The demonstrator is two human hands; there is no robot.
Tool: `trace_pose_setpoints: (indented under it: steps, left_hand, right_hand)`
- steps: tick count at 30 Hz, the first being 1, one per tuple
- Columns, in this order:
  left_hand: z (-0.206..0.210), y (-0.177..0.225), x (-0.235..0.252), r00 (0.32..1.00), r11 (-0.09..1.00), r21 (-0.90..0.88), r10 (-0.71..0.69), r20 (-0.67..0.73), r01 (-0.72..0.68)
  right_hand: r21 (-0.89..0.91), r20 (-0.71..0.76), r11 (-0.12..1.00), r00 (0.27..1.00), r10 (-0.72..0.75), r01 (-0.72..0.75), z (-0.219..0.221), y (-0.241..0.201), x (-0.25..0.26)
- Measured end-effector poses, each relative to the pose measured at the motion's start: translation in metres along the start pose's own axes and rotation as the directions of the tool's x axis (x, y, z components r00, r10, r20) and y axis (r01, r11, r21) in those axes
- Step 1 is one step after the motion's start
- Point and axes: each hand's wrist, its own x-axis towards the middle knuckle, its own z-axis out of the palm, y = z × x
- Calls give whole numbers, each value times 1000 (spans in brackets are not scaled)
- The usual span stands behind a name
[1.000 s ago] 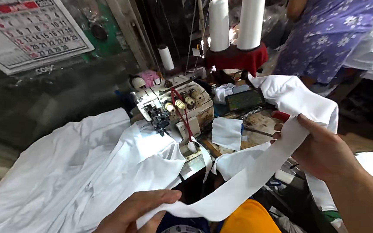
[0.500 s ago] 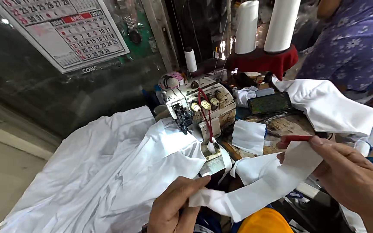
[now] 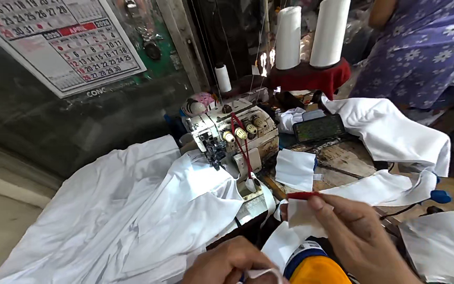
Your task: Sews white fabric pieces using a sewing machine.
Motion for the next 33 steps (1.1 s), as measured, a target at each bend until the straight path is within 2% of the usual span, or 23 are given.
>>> trace_pose_setpoints:
  steps: [3, 5, 8, 14, 16, 18, 22, 26, 30, 33]
  left_hand:
    - [31, -30, 13, 977, 991, 100, -68, -202, 89]
    - [43, -55, 14, 941, 978, 87, -158, -298, 191]
    - [50, -64, 9, 919, 963, 73, -224, -323, 261]
    - [46, -61, 6, 919, 956, 87, -241, -312, 280]
    - [44, -61, 5, 920, 955, 82, -249, -304, 286]
    - [43, -62, 5, 920, 956, 69, -254, -300, 286]
    - [47, -67, 3, 919, 958, 76, -239, -313, 275]
    - [48, -62, 0, 916, 959, 78, -232, -327, 271]
    - [46, -66, -3, 902, 967, 36, -220, -371, 251]
    - [36, -76, -10, 944, 974, 113, -159, -288, 198]
  right_hand:
    - [105, -33, 993, 998, 50, -46, 29, 16, -14]
    - [213, -51, 969, 989, 138, -124, 40, 21, -22]
    - [305, -15, 924, 969, 246, -230, 40, 22, -30]
    - [435, 55, 820, 920, 389, -373, 39, 4, -32]
    - [541, 138, 778, 946, 293, -320, 37, 9, -39]
    - [558, 181, 791, 967, 180, -252, 36, 16, -44]
    - [425, 29, 856, 949, 312, -295, 44, 6, -39]
    - [394, 60, 891, 973, 222, -227, 40, 18, -42]
    - [460, 93, 854, 970, 224, -241, 45, 18, -43]
    - [505, 135, 824, 967, 216, -255, 47, 16, -43]
